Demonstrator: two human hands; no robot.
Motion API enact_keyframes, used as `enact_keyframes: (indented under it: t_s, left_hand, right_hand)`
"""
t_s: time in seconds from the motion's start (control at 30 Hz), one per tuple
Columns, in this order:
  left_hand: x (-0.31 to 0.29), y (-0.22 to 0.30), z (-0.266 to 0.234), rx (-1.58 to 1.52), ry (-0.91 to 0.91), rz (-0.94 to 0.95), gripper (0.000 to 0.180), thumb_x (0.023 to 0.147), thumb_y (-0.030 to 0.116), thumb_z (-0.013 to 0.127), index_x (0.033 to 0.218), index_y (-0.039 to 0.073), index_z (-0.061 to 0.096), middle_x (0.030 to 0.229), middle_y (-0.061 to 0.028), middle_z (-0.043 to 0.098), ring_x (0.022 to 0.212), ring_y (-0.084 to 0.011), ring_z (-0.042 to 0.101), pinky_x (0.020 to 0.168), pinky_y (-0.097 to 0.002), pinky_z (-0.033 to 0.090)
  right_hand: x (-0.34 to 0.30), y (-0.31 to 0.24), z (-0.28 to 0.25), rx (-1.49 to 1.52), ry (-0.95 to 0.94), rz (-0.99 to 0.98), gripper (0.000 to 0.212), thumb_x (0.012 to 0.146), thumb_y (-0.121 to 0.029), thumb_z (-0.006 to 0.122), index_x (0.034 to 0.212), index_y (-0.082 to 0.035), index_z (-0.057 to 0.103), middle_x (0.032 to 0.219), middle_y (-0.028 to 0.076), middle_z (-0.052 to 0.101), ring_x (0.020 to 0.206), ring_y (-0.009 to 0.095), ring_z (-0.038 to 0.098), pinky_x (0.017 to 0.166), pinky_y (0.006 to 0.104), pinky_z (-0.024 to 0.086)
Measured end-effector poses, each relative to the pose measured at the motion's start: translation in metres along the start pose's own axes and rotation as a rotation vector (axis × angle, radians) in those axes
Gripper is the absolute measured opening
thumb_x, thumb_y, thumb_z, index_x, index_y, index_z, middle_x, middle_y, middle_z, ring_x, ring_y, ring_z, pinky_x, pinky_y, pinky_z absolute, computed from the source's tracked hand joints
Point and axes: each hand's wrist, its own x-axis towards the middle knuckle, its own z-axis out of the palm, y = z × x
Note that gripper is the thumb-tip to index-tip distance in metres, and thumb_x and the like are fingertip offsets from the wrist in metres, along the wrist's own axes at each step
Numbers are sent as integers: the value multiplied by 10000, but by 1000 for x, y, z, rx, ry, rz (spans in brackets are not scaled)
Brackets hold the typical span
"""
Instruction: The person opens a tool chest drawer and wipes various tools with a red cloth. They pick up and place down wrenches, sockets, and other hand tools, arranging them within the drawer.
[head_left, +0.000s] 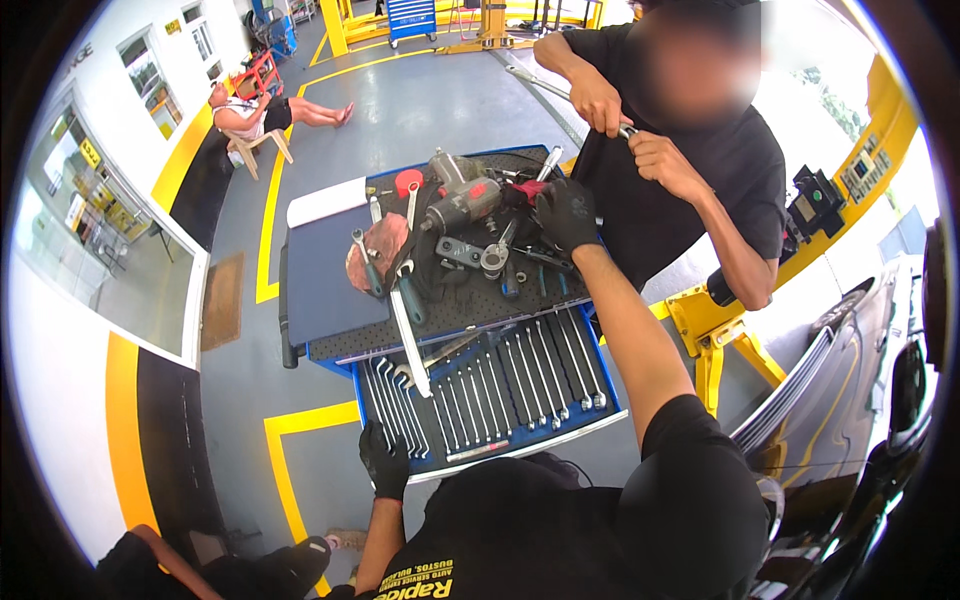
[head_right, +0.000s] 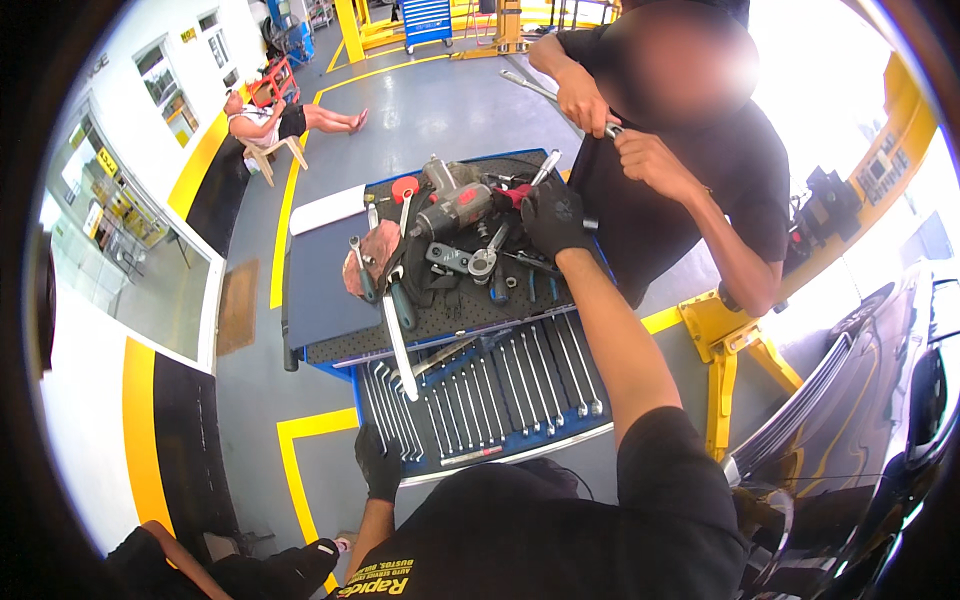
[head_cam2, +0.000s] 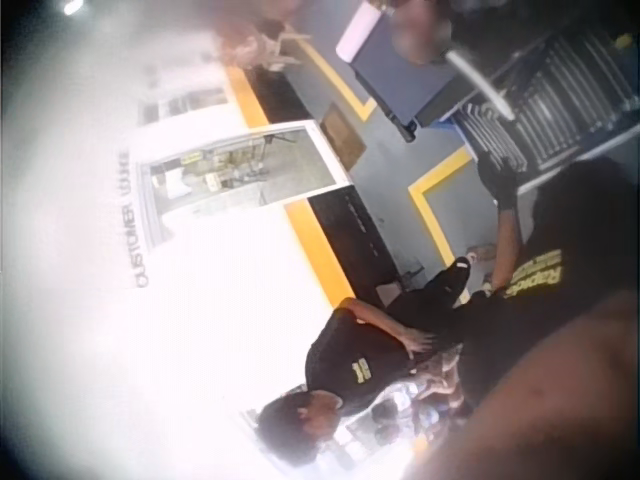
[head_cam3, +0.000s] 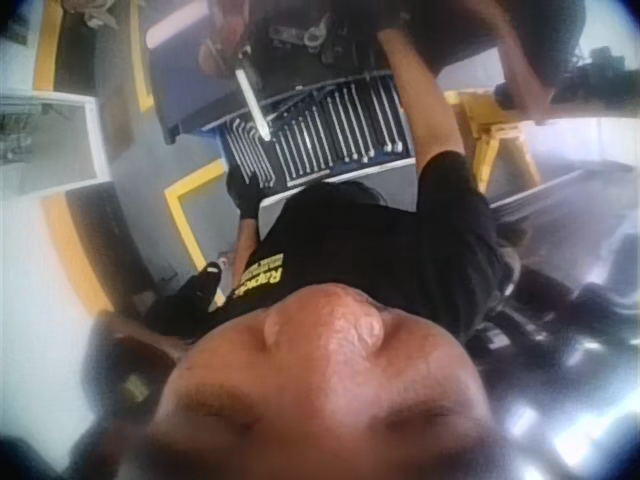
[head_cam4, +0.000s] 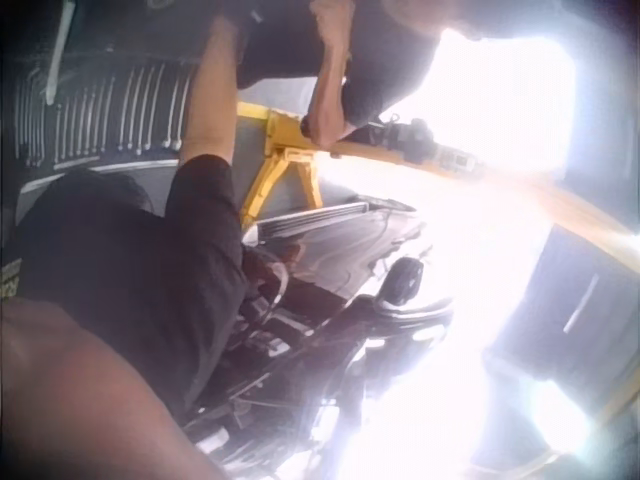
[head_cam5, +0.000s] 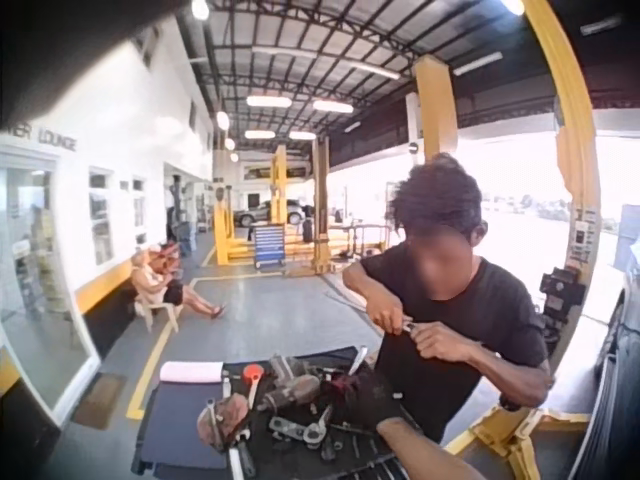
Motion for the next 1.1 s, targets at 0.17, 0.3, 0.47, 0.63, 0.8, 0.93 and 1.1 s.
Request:
enact_keyframes:
  t_s: [0.17,0.3,0.47,0.63,0.8,0.93,1.1]
  left_hand:
    - [26,33,-45,7,87,69,569,936,241,770,1397,-33,582,1469,-274,555,1379,-445,511,1167,-530,400]
    - [87,117,-84,-95,207,248,528,968,229,731,1396,-40,579,1425,-267,594,1328,-445,545,1156,-539,396]
    - [144,250,-88,-371,93,583,691,962,386,771,1463,-7,502,1518,-251,532,1402,-433,507,1172,-534,392]
    - [139,313,-30,-1245,-595,-99,440,1142,341,492,1439,20,540,1407,-146,595,1279,-251,584,1120,-415,457]
    - [118,302,16,-2101,-840,-412,442,1146,317,529,1475,23,499,1409,-96,584,1290,-199,583,1087,-353,497]
    - [103,319,58,-2266,-997,-467,489,1125,519,469,1375,112,577,1297,-51,658,1181,-197,636,1020,-377,524]
    - [107,263,73,-2325,-874,-743,525,1102,590,478,1249,117,652,1199,-77,702,1092,-226,682,987,-403,546]
  right_hand:
    - [-45,-11,-37,923,12,619,154,1021,-246,670,1030,-96,701,980,64,721,887,263,660,819,442,505]
    - [-86,-28,-69,1974,25,772,409,1070,-325,588,1381,-67,655,1353,130,711,1235,274,673,1119,443,492]
    - [-136,-120,-140,2010,-157,631,673,1014,-376,631,1552,5,495,1498,181,616,1356,271,621,1163,412,474]
    - [-238,-204,-133,1395,-388,444,641,986,-308,623,1523,24,507,1543,161,552,1507,282,460,1262,405,330]
    - [-244,-142,-116,1236,-251,399,751,1070,-543,491,1572,15,450,1583,209,501,1492,330,465,1245,451,350]
    - [-237,-166,-86,970,-254,239,796,1109,-558,357,1639,35,319,1671,257,352,1561,372,346,1283,485,255]
    - [-247,-179,-89,895,-406,115,776,1136,-482,340,1679,51,185,1749,287,159,1628,411,190,1311,493,155]
